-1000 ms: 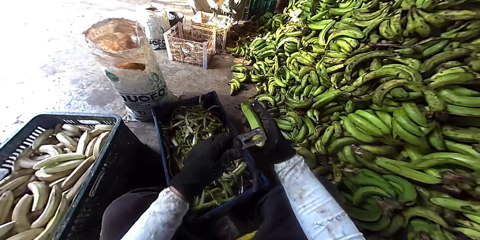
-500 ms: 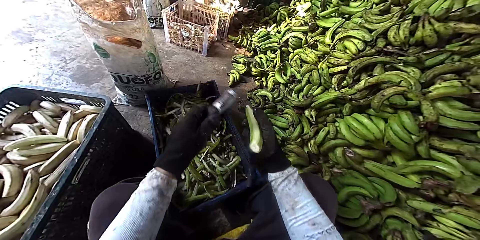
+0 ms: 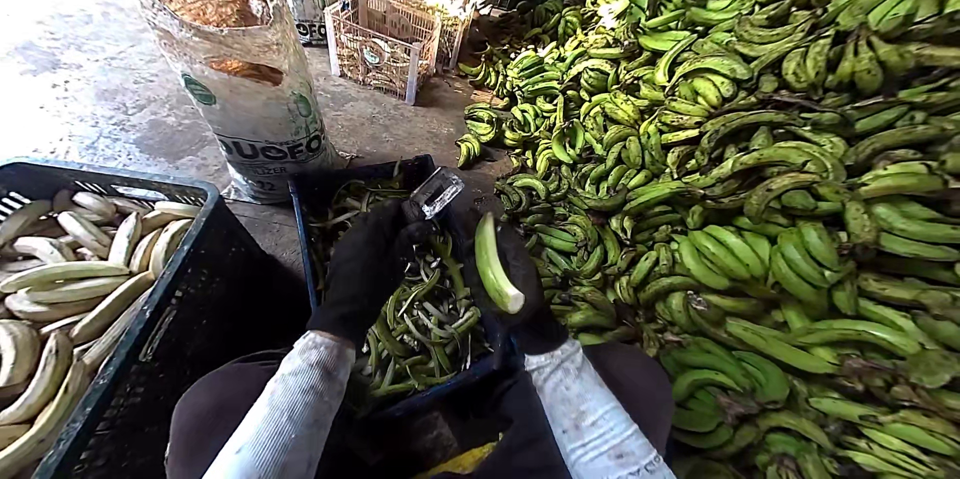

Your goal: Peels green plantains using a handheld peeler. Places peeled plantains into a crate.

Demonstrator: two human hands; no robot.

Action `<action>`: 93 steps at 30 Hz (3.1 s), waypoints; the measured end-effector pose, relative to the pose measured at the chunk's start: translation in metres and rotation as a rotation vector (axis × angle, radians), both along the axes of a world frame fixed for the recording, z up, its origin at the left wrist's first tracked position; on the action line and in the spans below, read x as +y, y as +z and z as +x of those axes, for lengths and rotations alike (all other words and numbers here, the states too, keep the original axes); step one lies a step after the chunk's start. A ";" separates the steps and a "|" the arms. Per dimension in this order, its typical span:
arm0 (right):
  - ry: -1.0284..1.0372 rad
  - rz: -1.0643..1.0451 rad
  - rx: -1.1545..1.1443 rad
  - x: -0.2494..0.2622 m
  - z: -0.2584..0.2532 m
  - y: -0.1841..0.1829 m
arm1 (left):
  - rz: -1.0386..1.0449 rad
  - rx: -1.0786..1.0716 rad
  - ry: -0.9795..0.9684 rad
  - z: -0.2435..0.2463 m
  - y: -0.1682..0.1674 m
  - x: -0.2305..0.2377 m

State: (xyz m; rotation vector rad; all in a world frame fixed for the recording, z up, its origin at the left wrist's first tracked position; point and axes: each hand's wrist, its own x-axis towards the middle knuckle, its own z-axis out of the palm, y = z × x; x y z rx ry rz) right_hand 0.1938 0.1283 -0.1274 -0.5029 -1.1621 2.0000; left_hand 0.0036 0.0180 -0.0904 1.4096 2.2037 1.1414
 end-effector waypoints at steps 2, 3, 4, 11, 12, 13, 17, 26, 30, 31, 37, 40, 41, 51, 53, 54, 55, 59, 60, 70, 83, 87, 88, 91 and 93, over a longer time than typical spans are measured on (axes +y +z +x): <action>-0.217 0.113 -0.030 0.012 -0.001 0.006 | 0.064 -0.111 -0.138 0.014 0.001 -0.009; -0.345 0.197 -0.058 0.017 -0.002 0.009 | 0.080 -0.137 -0.226 0.023 -0.002 -0.014; -0.455 0.262 -0.087 0.021 -0.003 0.014 | 0.094 -0.142 -0.301 0.033 -0.006 -0.017; 0.050 0.177 -0.043 0.008 -0.003 0.015 | 0.014 0.136 -0.133 0.025 -0.010 -0.005; 0.155 0.125 -0.069 0.001 -0.004 0.014 | -0.035 0.133 -0.072 0.016 -0.007 -0.002; 0.207 0.064 -0.108 -0.005 -0.005 0.015 | -0.054 0.111 -0.017 0.010 -0.005 0.001; 0.019 0.039 -0.116 -0.002 -0.007 0.015 | 0.001 -0.055 0.015 0.007 -0.004 -0.007; -0.682 0.147 0.060 0.016 -0.034 0.036 | 0.198 0.043 -0.109 0.065 -0.018 -0.017; -0.495 0.175 -0.026 0.014 -0.031 0.042 | 0.207 0.173 -0.033 0.053 -0.019 -0.014; -0.404 0.202 -0.108 0.014 -0.028 0.042 | 0.185 0.191 -0.019 0.047 -0.018 -0.012; 0.303 0.293 -0.430 -0.003 -0.010 0.035 | 0.005 0.071 -0.003 -0.020 -0.010 -0.001; 0.073 0.159 -0.312 0.003 -0.010 0.018 | -0.028 0.044 -0.025 -0.004 -0.005 -0.007; 0.011 0.162 -0.264 0.008 -0.010 0.015 | -0.066 -0.029 -0.033 0.005 -0.009 -0.007; -0.065 -0.080 -0.614 -0.001 0.000 -0.055 | -0.218 -0.945 0.019 0.004 -0.053 -0.007; 0.041 0.101 -0.919 -0.001 0.007 -0.063 | -0.232 -0.868 0.041 -0.001 -0.043 -0.015; 0.167 0.280 -1.077 0.002 0.010 -0.067 | -0.200 -0.859 0.062 0.000 -0.033 -0.022; 0.324 0.507 -1.221 0.004 0.010 -0.074 | -0.151 -0.846 0.095 0.002 -0.022 -0.028; 0.916 1.017 -1.549 -0.015 0.018 -0.109 | 0.069 -0.896 0.180 0.003 0.001 -0.031; 0.987 1.063 -1.597 -0.022 0.021 -0.116 | 0.112 -0.919 0.178 0.001 -0.001 -0.027; 1.322 1.020 -1.868 -0.039 -0.002 -0.149 | 0.221 -0.997 -0.006 0.003 -0.005 -0.022; 0.237 -0.095 -0.407 0.015 -0.017 -0.027 | 0.116 -0.627 -0.035 0.019 -0.013 -0.023; 0.170 -0.026 -0.037 0.018 0.013 0.009 | 0.131 -0.392 -0.132 0.035 -0.028 -0.020; 0.136 -0.026 -0.023 0.018 0.015 0.018 | 0.139 -0.307 -0.171 0.035 -0.033 -0.019; -0.062 0.034 -0.082 0.018 0.019 0.027 | 0.168 -0.045 -0.231 0.040 -0.044 -0.014; -0.145 0.060 -0.093 0.018 0.019 0.022 | 0.167 0.099 -0.245 0.048 -0.044 -0.013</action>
